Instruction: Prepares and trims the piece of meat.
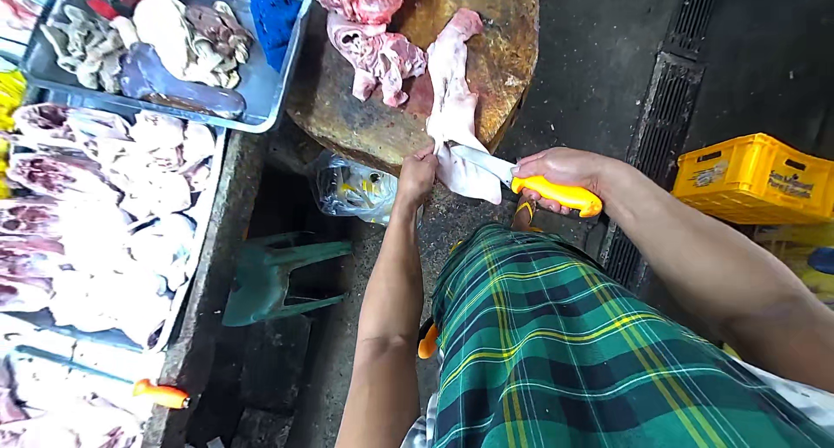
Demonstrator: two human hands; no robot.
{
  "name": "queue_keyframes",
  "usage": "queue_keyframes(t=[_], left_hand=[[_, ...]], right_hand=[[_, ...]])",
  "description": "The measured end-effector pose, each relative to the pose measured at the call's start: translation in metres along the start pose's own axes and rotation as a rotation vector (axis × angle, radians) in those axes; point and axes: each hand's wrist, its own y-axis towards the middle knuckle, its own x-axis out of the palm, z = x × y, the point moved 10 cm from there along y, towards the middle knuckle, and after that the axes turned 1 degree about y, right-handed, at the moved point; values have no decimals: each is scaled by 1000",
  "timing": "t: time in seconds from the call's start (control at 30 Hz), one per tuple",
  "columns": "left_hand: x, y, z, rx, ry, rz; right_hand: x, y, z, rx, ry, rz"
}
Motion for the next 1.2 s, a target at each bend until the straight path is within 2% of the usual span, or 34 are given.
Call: queue_keyframes(t=[0.17, 0.23, 0.27, 0.37, 0.4, 0.5, 0.63, 0.77, 0.9, 1.03, 1.2], left_hand=[[2, -3, 2, 16, -9, -1], [0, -3, 4, 14, 68, -4], [0, -4, 4, 10, 98, -6], [2, -7, 1, -15, 112, -27], [2, -7, -1, -14, 92, -30], [4, -5, -1, -9, 56, -32], [5, -6, 2, -9, 83, -33], [2, -12, 7, -10, 83, -45], [-1, -11, 18, 27, 30, -7], [-2, -14, 52, 70, 119, -27], [9, 1, 88, 75, 204, -72]], right_hand=[[39, 26, 16, -118, 503, -419], [45, 32, 24, -133, 590, -498], [43, 33, 27, -115, 552, -468], [16, 19, 29, 19, 158, -99], [9, 12, 25, 36, 53, -30], [2, 0, 14, 5, 21, 28], [13, 16, 18, -14, 59, -14], [4, -1, 12, 35, -351, 74], [-9, -22, -5, -100, -778, 275], [-5, -47, -24, -191, -1201, 441], [-11, -72, -48, -151, -1432, 652]])
